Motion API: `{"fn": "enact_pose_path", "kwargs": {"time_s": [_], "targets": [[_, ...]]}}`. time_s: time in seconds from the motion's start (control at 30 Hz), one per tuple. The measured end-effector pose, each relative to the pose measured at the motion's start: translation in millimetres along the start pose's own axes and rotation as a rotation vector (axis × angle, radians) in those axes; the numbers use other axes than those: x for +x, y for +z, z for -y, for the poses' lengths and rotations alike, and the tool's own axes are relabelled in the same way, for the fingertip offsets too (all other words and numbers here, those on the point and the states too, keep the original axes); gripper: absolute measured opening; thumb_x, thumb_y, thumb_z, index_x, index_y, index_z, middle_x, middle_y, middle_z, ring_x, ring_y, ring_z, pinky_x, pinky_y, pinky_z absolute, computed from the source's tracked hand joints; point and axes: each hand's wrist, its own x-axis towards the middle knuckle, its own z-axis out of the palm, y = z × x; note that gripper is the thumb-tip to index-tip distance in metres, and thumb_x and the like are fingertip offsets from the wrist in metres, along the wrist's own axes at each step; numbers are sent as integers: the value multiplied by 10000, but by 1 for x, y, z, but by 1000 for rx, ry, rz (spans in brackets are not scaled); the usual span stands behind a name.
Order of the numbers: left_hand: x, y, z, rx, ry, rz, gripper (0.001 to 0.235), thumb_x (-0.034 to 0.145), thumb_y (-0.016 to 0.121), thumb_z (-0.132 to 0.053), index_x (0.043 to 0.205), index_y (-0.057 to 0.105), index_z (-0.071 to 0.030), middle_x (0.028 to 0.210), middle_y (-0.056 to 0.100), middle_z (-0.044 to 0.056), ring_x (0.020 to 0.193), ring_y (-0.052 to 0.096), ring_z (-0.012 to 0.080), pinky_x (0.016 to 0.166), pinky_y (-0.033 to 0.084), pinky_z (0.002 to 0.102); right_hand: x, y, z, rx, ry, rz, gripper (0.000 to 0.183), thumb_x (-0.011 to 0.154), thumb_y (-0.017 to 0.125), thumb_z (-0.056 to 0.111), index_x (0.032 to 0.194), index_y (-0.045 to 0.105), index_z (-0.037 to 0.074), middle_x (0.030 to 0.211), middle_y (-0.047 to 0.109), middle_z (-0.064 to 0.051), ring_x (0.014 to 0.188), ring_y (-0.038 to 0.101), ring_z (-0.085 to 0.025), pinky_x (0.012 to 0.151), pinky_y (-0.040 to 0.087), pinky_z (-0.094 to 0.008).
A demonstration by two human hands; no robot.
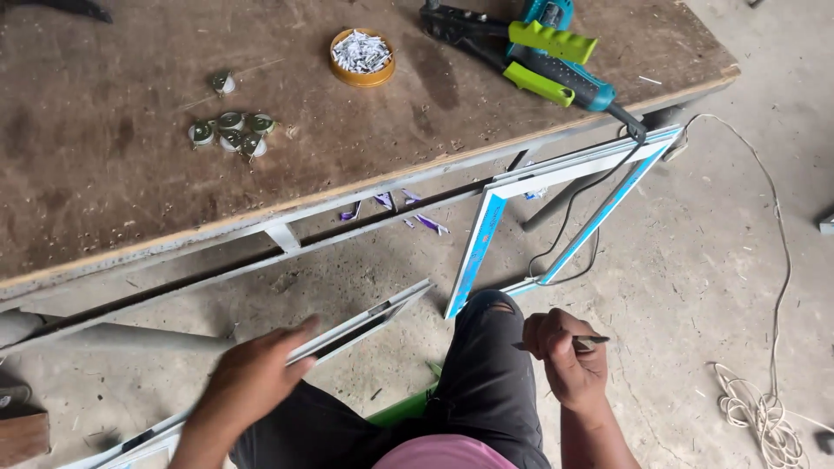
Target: Smoothing the edges of aluminum frame sections using a hand tool to remove burrs.
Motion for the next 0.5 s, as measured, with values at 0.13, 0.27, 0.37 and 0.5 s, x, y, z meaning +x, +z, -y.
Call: {"fn": "enact_pose_path", "kwargs": {"time_s": [0.13,0.27,0.37,0.5], "targets": [[-22,-18,15,89,-286,127,634,868,600,-581,1482,448,-525,1324,690,-94,1228,681,171,945,596,373,-10,-20,-16,-1,48,-4,442,1026,556,348,677,413,118,639,360,-27,539,407,-185,529,338,-324],[-25,-59,-32,-23,-156,175,615,963,602,-386,1554,451,-301,1352,683,77,1260,654,318,1029,538,476,-14,-25,-27,170,0,-63,468,1088,456,398,690,440,154,580,389,-19,511,467,-189,578,460,-321],[3,-48,-48,-1,36,152,681,933,626,-375,1573,406,-305,1360,656,80,1205,647,349,907,539,512,-1,9,20,199,71,36,455,1083,424,559,870,403,156,778,391,-30,720,446,-193,741,444,-349],[49,-57,-81,-2,192,345,813,905,664,-456,1619,296,-334,1534,510,39,1323,553,333,973,492,473,15,30,41,46,-40,108,376,1118,465,488,1024,349,143,868,432,-109,758,501,-248,802,490,-401]]}}
